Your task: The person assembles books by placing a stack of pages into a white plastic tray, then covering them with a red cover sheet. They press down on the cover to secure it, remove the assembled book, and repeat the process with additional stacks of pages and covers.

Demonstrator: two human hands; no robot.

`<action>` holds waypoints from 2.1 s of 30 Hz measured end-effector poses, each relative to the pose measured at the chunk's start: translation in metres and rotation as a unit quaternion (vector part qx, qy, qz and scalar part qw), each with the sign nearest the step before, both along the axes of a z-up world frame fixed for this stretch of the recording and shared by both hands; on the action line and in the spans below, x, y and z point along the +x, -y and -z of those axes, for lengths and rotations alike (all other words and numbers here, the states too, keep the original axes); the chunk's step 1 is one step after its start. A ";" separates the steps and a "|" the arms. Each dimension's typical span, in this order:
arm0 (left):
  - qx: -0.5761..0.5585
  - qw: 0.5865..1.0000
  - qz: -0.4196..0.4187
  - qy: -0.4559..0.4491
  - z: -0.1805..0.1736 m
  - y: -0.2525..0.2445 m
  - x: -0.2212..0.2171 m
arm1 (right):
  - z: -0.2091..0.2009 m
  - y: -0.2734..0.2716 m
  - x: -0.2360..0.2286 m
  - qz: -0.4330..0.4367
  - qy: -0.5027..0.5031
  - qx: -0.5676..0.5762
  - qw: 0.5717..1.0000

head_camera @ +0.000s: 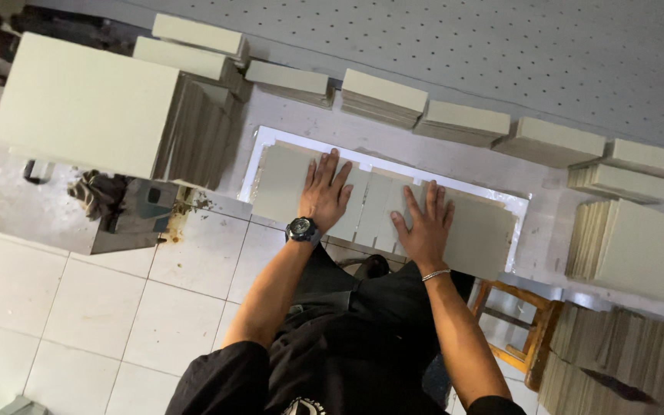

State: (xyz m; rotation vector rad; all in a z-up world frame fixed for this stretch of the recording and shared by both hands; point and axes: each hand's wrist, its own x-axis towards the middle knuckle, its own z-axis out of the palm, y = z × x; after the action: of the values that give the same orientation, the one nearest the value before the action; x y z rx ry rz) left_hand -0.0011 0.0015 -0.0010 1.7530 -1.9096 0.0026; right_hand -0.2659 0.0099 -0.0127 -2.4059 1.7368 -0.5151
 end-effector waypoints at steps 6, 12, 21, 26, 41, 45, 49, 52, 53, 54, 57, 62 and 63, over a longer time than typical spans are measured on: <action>-0.003 0.999 -0.035 -0.001 0.002 0.000 -0.003 | -0.005 0.001 -0.001 -0.010 -0.005 0.012 1.000; 0.029 0.996 -0.078 0.022 0.004 -0.002 -0.004 | -0.005 0.001 -0.004 -0.023 0.021 0.024 0.999; 0.035 0.996 -0.081 0.012 0.006 0.001 -0.002 | -0.005 0.011 0.014 -0.064 0.012 0.034 0.997; -0.005 0.996 -0.093 0.005 0.002 0.003 -0.003 | -0.010 0.020 0.037 -0.100 0.013 0.009 0.995; -0.082 0.992 -0.092 -0.038 -0.009 0.009 0.006 | -0.077 0.127 0.177 -0.255 0.075 -0.134 0.955; -0.093 0.989 -0.081 -0.081 -0.002 0.009 0.006 | -0.113 0.174 0.228 -0.295 0.106 -0.145 0.938; -0.085 0.989 -0.082 -0.092 0.007 0.012 0.005 | -0.117 0.251 0.279 -0.295 0.084 -0.097 0.947; -0.081 0.988 -0.083 -0.103 0.009 0.015 0.004 | -0.120 0.304 0.323 -0.265 0.065 -0.091 0.958; -0.073 0.988 -0.078 -0.115 0.006 0.017 0.002 | -0.122 0.320 0.337 -0.263 0.038 -0.090 0.960; -0.068 0.987 -0.073 -0.124 0.009 0.016 0.005 | -0.120 0.333 0.353 -0.261 0.014 -0.093 0.961; 0.049 0.974 -0.012 -0.220 0.005 0.013 0.009 | -0.096 0.369 0.382 -0.242 -0.105 -0.016 0.964; 0.047 0.974 -0.012 -0.221 -0.003 0.008 0.010 | -0.078 0.396 0.407 -0.201 -0.164 0.121 0.958; 0.031 0.973 -0.018 -0.229 -0.004 0.008 0.010 | -0.078 0.399 0.409 -0.190 -0.181 0.154 0.953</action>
State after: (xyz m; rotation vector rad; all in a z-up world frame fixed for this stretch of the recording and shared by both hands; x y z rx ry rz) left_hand 0.0092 -0.0067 0.0035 1.6516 -1.5525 -0.4164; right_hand 0.1430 -0.3891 0.0652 -2.6104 1.2756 0.2417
